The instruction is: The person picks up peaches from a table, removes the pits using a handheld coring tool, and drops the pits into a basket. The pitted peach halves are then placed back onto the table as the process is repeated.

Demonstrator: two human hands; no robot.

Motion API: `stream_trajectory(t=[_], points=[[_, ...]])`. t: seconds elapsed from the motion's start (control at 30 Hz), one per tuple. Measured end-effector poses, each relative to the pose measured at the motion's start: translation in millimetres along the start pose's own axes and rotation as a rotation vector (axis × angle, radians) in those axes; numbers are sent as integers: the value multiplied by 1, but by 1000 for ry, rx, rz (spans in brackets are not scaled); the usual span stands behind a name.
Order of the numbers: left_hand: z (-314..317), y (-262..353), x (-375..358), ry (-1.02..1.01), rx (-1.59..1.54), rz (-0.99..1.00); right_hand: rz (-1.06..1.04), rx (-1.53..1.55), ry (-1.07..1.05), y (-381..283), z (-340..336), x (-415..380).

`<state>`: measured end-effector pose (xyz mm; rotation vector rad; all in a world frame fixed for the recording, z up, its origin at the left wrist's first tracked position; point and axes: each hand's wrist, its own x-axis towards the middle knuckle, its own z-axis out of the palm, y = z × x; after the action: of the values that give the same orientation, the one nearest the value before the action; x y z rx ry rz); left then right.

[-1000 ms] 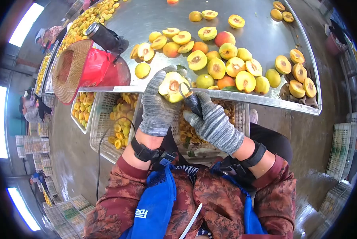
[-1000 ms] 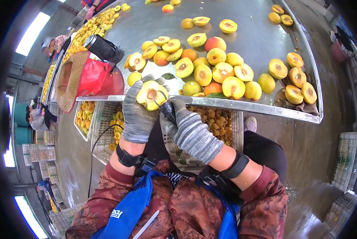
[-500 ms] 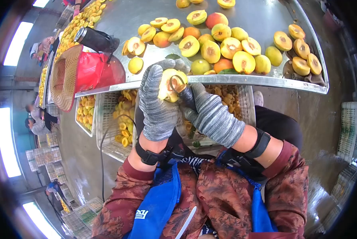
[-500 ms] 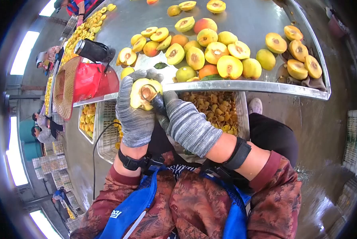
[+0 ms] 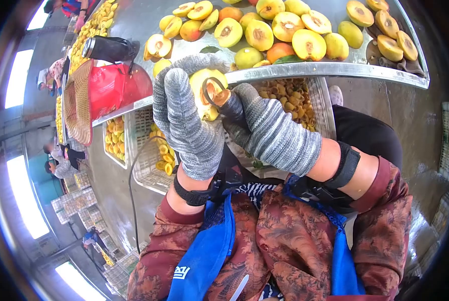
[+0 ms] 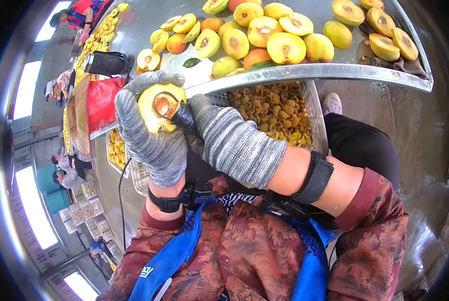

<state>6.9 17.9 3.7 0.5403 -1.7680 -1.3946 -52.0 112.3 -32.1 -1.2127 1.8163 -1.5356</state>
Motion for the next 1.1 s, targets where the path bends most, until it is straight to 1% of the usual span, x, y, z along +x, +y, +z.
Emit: stream_trajectory(t=[0.07,0.1,0.17,0.23,0.3,0.33,0.4,0.47,0.53,0.6,0.67,0.7,0.73,0.8,0.83,0.97,1.03,1.1], points=[[-3,-1,0,-43,30,88,-34,-3,11,2,0,-1],[-6,-6,1,-44,32,85,-71,-7,20,3,1,-1],[-14,-20,2,-102,495,522,-74,-12,13,7,3,0],[-20,-21,0,-113,484,486,-80,-19,8,8,3,1],[-22,-20,-2,-123,474,448,-8,-47,-61,4,1,1],[-22,-17,-2,-112,371,362,-10,-45,-62,1,0,1],[-19,-14,-1,-95,157,192,99,30,-123,-5,-2,-1],[-19,-13,-4,-68,-52,11,103,28,-146,-3,-1,-3],[-19,-19,-4,-33,-55,32,88,-1,-105,-2,2,-2],[-24,-31,-4,-84,575,503,90,28,-110,1,5,-2],[-23,-25,-2,-108,622,518,67,0,-117,3,6,1],[-23,-21,-3,-129,672,528,112,73,-164,2,4,1],[-21,-18,-6,-129,674,527,112,74,-165,1,5,0],[-12,-12,-10,-33,89,222,147,62,-161,-1,7,-3],[-9,-8,-10,59,-16,25,146,71,-154,-6,3,-5],[-18,-18,-11,12,-86,14,163,9,-209,1,6,0],[-28,-29,-12,-40,124,180,219,-4,-231,0,6,5],[-37,-40,-9,-100,332,350,193,18,-215,0,6,3]])
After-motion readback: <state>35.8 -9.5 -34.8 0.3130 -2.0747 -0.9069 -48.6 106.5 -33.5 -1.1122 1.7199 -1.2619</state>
